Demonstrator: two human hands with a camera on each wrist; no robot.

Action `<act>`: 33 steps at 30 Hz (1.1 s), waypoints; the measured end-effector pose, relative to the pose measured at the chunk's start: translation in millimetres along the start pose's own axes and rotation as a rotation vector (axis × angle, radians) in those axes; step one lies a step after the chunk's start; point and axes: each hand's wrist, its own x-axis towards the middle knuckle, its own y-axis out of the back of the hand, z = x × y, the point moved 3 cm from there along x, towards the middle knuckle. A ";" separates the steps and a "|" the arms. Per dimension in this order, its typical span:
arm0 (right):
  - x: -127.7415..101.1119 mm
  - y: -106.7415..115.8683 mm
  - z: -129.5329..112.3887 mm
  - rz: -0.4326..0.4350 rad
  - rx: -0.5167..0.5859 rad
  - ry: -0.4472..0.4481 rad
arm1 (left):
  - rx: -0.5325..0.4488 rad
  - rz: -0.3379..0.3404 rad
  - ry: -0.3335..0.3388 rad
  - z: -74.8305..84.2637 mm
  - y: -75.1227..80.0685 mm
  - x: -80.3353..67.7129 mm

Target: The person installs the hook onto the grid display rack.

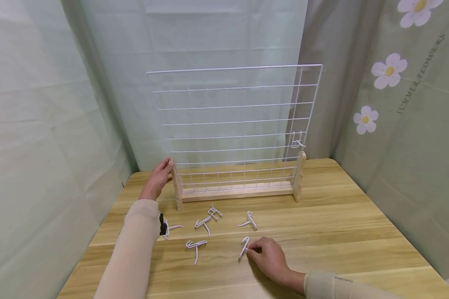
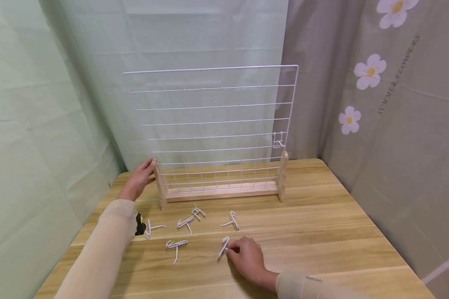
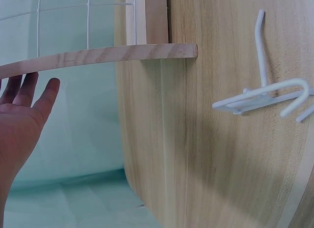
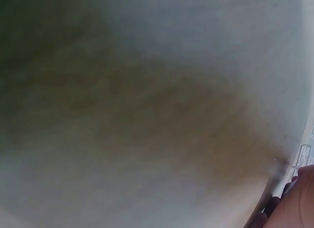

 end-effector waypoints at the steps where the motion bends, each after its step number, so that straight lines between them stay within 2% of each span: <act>1: 0.3 0.0 0.2 0.000 0.003 -0.004 | 0.000 0.000 0.001 0.0 -0.1 0.0; 16: 8.9 3.6 2.5 -0.018 0.109 -0.081 | 0.009 -0.003 0.004 -2.0 -0.4 2.0; 24: 19.5 9.8 -4.8 0.021 0.159 -0.080 | 0.013 -0.001 0.006 -2.3 1.3 3.9; 33: 37.8 22.4 -7.2 0.061 0.208 -0.140 | 0.013 -0.001 0.004 -4.9 1.4 5.2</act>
